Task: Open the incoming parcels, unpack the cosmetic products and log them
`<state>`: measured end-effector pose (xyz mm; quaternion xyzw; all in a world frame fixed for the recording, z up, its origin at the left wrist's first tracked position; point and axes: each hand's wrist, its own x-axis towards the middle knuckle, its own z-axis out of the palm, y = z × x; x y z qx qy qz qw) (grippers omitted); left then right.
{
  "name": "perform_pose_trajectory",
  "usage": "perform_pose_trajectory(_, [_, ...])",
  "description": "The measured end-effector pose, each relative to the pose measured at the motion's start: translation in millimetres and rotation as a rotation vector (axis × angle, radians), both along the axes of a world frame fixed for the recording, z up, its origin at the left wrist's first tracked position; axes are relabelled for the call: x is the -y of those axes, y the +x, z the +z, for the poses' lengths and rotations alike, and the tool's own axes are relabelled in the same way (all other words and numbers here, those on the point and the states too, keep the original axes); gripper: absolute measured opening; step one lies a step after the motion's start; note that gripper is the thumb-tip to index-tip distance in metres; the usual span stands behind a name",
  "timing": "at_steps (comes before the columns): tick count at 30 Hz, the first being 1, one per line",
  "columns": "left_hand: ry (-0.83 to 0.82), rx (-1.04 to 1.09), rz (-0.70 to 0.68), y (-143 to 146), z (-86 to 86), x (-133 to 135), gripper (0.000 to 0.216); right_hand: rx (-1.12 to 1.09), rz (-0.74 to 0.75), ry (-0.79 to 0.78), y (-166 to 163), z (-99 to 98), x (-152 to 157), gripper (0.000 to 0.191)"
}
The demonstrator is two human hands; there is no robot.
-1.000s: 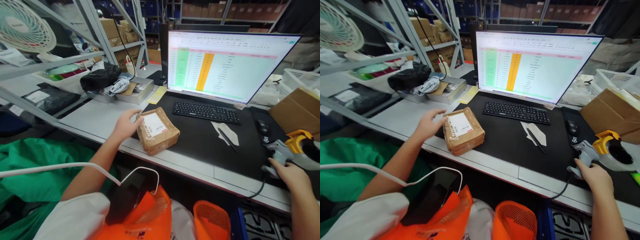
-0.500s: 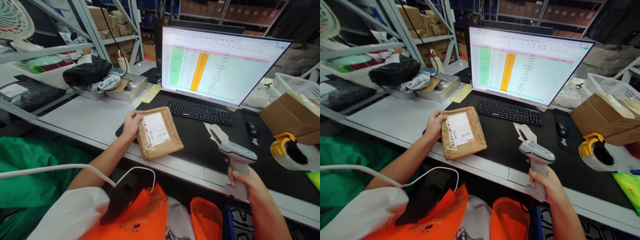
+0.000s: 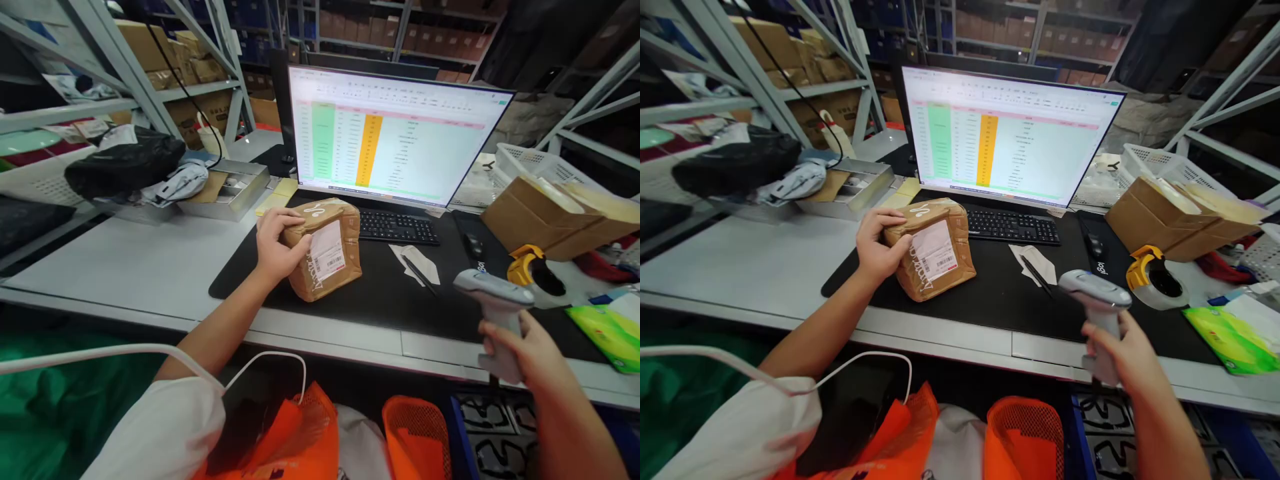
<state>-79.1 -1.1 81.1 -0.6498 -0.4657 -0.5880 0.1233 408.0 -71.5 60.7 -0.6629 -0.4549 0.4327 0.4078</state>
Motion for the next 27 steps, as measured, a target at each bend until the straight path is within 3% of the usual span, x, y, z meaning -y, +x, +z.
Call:
perform_pose_trajectory(3, [-0.029, -0.033, -0.069, -19.7, -4.2, -7.1, 0.04, 0.107, -0.224, -0.079, 51.0, -11.8, -54.0, 0.04])
perform_pose_trajectory(7, [-0.057, 0.053, -0.15, -42.7, -14.8, -15.0, 0.039, 0.27, -0.282, -0.155, 92.2, -27.6, -96.5, 0.016])
perform_pose_trajectory(9, [-0.085, 0.111, -0.13, -49.1, -19.3, -16.9, 0.036, 0.413, -0.382, -0.152, 97.2, -34.0, -99.6, 0.017])
perform_pose_trajectory(12, [-0.067, 0.119, -0.11, -49.8, -21.5, -14.5, 0.032, 0.875, -0.52, 0.011, 76.0, -39.8, -96.0, 0.021])
perform_pose_trajectory(14, [-0.023, 0.088, -0.134, -45.3, -20.8, -10.2, 0.031, 1.17, -0.438, 0.223, 40.8, -39.7, -99.7, 0.036])
perform_pose_trajectory(15, [0.001, 0.071, -0.152, -42.8, -20.3, -7.8, 0.03, 1.221, -0.309, 0.31, 18.6, -38.7, -105.7, 0.041])
perform_pose_trajectory(18, [0.076, 0.079, -0.192, -38.9, -19.5, -4.3, 0.03, 1.098, 0.163, 0.355, -49.4, -35.7, -140.5, 0.039])
perform_pose_trajectory(20, [0.107, 0.155, -0.171, -40.8, -21.6, -7.6, 0.031, 1.091, 0.211, 0.34, -81.7, -36.2, -171.0, 0.036])
perform_pose_trajectory(23, [0.092, 0.382, -0.105, -42.5, -31.3, -20.1, 0.033, 1.109, 0.177, 0.335, -103.8, -39.9, -207.4, 0.037])
perform_pose_trajectory(27, [0.07, 0.62, -0.029, -30.2, -53.9, -34.2, 0.041, 1.118, 0.222, 0.382, -113.1, -47.9, -224.0, 0.039])
